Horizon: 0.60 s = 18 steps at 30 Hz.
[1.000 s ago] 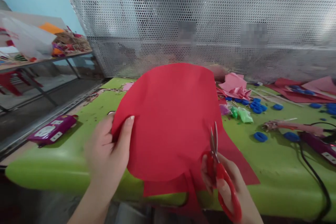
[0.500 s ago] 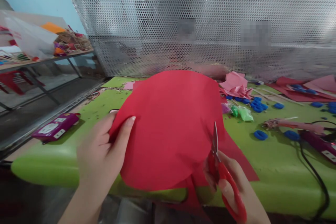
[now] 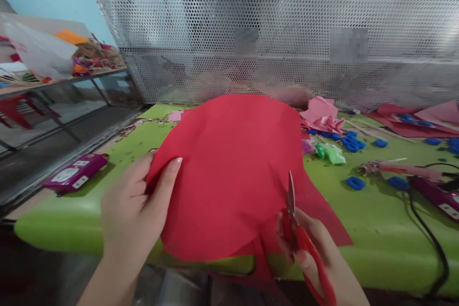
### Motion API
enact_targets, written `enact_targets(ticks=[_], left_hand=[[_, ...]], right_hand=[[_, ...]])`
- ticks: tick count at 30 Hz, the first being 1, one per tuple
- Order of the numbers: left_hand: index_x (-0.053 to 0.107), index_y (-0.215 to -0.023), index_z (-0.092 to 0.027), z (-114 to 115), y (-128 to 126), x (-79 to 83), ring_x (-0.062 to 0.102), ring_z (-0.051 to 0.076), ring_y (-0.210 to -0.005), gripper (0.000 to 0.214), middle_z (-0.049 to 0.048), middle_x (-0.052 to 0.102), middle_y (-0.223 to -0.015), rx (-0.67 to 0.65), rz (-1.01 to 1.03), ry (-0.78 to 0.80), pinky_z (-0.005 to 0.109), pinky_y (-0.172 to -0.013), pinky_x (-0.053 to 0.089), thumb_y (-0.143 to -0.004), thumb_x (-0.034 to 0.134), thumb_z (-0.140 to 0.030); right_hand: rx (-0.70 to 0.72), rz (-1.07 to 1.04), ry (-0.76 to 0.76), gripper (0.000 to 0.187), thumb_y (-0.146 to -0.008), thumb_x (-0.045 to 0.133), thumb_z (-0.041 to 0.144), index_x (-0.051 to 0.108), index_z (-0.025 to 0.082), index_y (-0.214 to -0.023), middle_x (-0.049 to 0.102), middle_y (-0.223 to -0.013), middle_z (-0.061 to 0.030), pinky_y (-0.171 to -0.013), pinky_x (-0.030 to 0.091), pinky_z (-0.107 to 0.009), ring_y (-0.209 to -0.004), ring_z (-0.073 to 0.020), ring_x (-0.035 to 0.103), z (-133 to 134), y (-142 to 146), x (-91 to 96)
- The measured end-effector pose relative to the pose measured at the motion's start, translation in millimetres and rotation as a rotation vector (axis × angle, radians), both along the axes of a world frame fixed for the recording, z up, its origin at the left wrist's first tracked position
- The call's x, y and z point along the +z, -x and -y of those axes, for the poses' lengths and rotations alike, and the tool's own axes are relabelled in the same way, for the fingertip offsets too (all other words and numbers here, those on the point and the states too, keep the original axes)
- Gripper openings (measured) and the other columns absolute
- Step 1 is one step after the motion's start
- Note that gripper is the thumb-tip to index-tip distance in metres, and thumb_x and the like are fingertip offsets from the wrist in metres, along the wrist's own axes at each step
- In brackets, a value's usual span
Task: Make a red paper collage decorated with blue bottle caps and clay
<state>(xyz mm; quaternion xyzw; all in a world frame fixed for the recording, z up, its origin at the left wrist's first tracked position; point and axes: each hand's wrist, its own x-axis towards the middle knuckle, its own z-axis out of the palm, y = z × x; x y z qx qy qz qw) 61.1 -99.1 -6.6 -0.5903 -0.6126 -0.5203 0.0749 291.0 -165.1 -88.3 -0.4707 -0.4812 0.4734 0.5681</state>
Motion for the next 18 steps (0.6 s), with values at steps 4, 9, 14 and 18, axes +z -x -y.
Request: enact_targets(ticks=[4, 9, 14, 18], left_hand=[[0.054, -0.06, -0.022, -0.8, -0.8, 0.1, 0.044, 0.009, -0.046, 0.028, -0.0085, 0.049, -0.046, -0.008, 0.005, 0.001, 0.019, -0.045, 0.033, -0.078, 0.059, -0.042], [0.054, -0.061, -0.022, 1.4, -2.8, 1.1, 0.043, 0.009, -0.046, 0.025, -0.0089, 0.049, -0.047, -0.004, 0.037, 0.008, 0.019, -0.044, 0.032, -0.078, 0.06, -0.04], [0.051, -0.06, -0.022, 2.8, -2.8, 0.2, 0.042, 0.008, -0.046, 0.026, -0.009, 0.048, -0.047, -0.018, 0.002, 0.011, 0.018, -0.043, 0.03, -0.079, 0.059, -0.038], [0.054, -0.063, -0.023, 2.9, -3.5, -0.7, 0.043, 0.008, -0.046, 0.022, -0.0091, 0.05, -0.047, -0.001, -0.021, -0.006, 0.017, -0.044, 0.031, -0.079, 0.058, -0.038]], right_hand=[[-0.012, 0.004, 0.005, 0.059, -0.069, 0.064, 0.064, 0.051, 0.026, -0.112, 0.06, -0.089, -0.0017, -0.071, 0.048, -0.029, -0.077, -0.0171, 0.058, 1.3, -0.3, -1.8], [0.017, 0.033, 0.01, 0.06, -0.071, 0.061, 0.066, 0.05, 0.026, -0.115, 0.059, -0.09, -0.0024, -0.071, 0.048, -0.031, -0.069, -0.0153, 0.054, 2.4, -3.5, -5.4], [0.028, 0.024, 0.011, 0.059, -0.074, 0.06, 0.063, 0.05, 0.024, -0.116, 0.059, -0.09, -0.0035, -0.075, 0.049, -0.032, -0.078, -0.0171, 0.056, 2.4, -4.5, -6.3], [-0.016, -0.023, 0.021, 0.058, -0.072, 0.062, 0.063, 0.052, 0.025, -0.114, 0.059, -0.085, -0.0011, -0.072, 0.049, -0.028, -0.077, -0.0163, 0.057, 3.8, -1.2, -7.8]])
